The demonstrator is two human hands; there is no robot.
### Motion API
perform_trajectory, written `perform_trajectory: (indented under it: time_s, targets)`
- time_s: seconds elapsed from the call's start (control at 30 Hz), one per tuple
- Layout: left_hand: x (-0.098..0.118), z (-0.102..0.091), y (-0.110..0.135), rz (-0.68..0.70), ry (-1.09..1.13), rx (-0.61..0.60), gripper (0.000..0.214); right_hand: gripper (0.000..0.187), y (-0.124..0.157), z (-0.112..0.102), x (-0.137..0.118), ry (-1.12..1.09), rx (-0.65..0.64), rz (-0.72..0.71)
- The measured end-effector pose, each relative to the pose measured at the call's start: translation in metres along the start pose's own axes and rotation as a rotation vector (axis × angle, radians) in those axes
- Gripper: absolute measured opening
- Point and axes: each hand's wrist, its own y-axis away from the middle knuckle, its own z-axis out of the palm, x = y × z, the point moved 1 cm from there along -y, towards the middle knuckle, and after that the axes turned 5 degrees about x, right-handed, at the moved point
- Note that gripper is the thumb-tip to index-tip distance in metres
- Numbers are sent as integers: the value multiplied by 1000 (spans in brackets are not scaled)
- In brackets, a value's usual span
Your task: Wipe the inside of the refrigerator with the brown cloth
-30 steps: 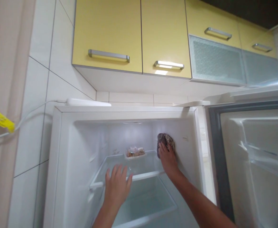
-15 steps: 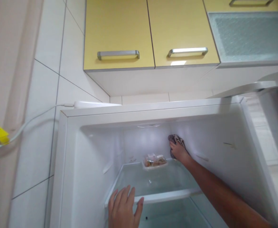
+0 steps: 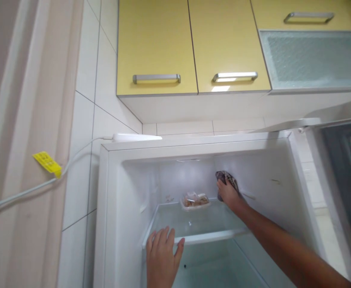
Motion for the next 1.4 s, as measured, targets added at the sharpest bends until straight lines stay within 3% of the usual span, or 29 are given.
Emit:
perform_trajectory:
  time_s: [0.3,0.57,0.7,0.83,0.93,1.07,1.4]
  targets:
    - [1,-16,-10,-2,44,-102,34,43,67,-73,-4,15,8,46]
    - [-4,-16,-12,16,66,-106,35,45,98,-117,-11,6,22,96]
    - [-3,-16,-12,27,56,-98,37,50,104,-135,-3,13,61,137]
    - [-3,-14,-12,22,51,-87,36,51,81,-148,22,9,91,148]
    - [-4,-13,-10,30,49,-73,35,50,54,-145,38,12,92,149]
    - [-8,-9,-8,69,47,-41,34,46,25,-127,44,3,99,126]
    - [-14,14,4,118,-4,73,33,37,-44,-40,52,-28,87,31]
